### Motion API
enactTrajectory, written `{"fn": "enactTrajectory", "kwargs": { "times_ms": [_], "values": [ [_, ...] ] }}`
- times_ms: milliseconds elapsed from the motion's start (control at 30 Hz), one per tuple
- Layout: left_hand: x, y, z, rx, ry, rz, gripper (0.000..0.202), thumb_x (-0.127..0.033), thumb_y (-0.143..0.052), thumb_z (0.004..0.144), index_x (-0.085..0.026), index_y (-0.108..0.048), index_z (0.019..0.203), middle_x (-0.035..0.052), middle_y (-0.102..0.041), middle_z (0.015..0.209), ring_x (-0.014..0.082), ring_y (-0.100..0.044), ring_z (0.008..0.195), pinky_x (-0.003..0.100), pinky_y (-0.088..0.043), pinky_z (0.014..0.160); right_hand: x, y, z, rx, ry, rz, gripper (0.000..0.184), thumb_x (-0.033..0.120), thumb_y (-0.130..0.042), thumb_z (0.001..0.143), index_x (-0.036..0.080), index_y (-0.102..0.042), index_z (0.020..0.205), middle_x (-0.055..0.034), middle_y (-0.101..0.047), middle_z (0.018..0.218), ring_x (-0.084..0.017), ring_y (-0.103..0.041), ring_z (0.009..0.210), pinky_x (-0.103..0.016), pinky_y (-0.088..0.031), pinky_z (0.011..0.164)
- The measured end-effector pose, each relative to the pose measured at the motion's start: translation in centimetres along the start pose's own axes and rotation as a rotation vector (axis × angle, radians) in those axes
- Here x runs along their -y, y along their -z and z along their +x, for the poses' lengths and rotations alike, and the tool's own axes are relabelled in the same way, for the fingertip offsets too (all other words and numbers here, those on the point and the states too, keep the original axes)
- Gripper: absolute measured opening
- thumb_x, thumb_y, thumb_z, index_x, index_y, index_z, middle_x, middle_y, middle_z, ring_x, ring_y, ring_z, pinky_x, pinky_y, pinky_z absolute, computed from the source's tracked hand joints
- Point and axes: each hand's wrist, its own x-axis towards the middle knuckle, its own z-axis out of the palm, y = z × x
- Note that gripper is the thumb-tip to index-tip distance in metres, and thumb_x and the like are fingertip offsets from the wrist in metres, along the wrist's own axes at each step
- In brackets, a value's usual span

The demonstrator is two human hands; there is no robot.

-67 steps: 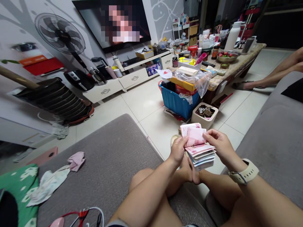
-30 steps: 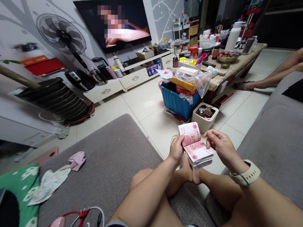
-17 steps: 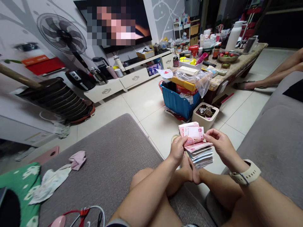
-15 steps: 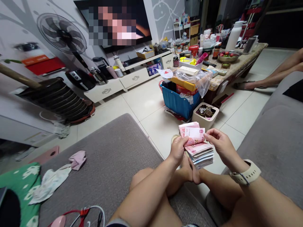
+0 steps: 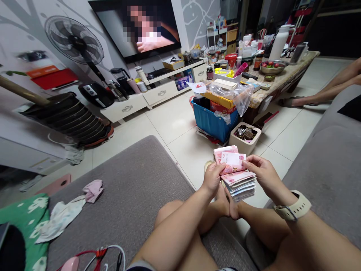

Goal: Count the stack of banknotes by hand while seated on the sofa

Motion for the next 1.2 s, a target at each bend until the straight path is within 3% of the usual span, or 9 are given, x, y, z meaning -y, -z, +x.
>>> {"fn": "enactTrajectory", "kwargs": {
  "times_ms": [267, 600, 867, 1200],
  "values": [
    [-0.02, -0.05, 0.03, 0.004, -0.006, 0.009, 0.03, -0.035, -0.073, 0.066, -0.012, -0.071, 0.086, 0.0081, -0.073, 0.079, 0.0281, -0.066, 0.089, 0.039, -0.048, 0.084, 0.39, -0.18, -0.29, -0.006, 0.021, -0.031, 0.029, 0.042, -0.073, 0.071, 0.016, -0.061, 0.071, -0.0001, -0.058, 0.066, -0.013, -0.051, 0.06, -0.025, -0.039, 0.055],
    [0.25, -0.21, 0.38, -0.13, -0.068, -0.06, 0.022, -0.036, -0.067, 0.069, -0.014, -0.071, 0.074, 0.0046, -0.07, 0.071, 0.0257, -0.065, 0.087, 0.034, -0.048, 0.08, 0.24, -0.16, -0.23, 0.0, 0.042, -0.006, 0.027, 0.04, -0.074, 0.071, 0.017, -0.061, 0.071, -0.0002, -0.059, 0.065, -0.012, -0.051, 0.06, -0.024, -0.04, 0.055],
    [-0.07, -0.52, 0.27, -0.112, -0.082, -0.058, 0.023, -0.036, -0.063, 0.072, -0.014, -0.071, 0.073, 0.0037, -0.068, 0.069, 0.023, -0.064, 0.079, 0.032, -0.048, 0.075, 0.55, -0.34, -0.6, 0.082, 0.083, 0.051, 0.022, 0.037, -0.074, 0.072, 0.018, -0.064, 0.077, -0.0015, -0.063, 0.073, -0.014, -0.055, 0.067, -0.025, -0.043, 0.06],
    [0.08, -0.3, 0.42, -0.119, -0.082, -0.042, 0.019, -0.032, -0.065, 0.069, -0.014, -0.069, 0.07, 0.004, -0.067, 0.066, 0.0232, -0.064, 0.079, 0.033, -0.048, 0.076, 0.84, -0.54, -0.67, 0.085, 0.054, 0.064, 0.022, 0.037, -0.072, 0.074, 0.018, -0.066, 0.083, -0.002, -0.063, 0.075, -0.014, -0.056, 0.068, -0.025, -0.044, 0.061]
  ]
}}
